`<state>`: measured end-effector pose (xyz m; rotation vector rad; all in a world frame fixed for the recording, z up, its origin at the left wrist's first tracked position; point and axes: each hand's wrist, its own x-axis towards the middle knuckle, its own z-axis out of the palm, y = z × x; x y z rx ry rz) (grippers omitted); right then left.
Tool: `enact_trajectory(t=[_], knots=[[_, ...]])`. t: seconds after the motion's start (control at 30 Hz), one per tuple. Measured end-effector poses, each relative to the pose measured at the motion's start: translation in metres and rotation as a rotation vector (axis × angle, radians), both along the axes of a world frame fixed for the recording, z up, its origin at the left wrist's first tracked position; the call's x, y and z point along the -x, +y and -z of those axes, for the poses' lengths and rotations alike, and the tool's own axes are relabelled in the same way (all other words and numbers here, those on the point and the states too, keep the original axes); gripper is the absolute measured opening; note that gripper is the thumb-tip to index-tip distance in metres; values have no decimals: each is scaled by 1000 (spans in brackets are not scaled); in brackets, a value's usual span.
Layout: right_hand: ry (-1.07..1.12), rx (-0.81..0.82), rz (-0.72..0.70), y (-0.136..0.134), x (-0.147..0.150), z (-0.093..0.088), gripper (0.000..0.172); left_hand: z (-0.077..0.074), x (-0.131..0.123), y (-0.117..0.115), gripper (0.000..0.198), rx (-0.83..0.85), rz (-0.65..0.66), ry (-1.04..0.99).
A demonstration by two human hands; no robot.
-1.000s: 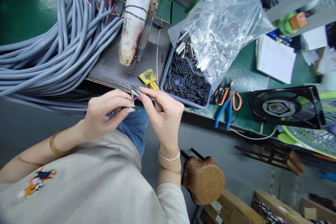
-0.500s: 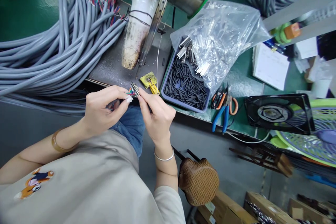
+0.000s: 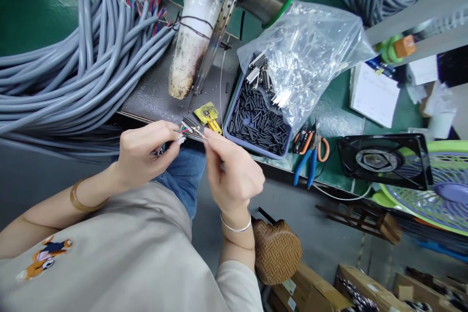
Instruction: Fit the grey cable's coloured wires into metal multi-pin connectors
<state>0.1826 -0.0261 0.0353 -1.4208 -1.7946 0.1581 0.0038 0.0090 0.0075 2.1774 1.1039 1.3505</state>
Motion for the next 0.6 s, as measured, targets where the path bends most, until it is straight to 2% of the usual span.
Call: enact_trajectory(t=[0.07,0.17,0.37,0.6], knots=[[-113,-95,-80,6,2,4,28,0,0,0,16,9,6,-18],[-135,-183,-124,16,8,14,21,-2,2,4,11,67,-33,-85],[-90,-269,-67,24,17,30,21,-1,2,12,15,79,-77,-128],[-78,-286,-52,29,14,32,19,-1,-5,19,17,77,-94,-164]])
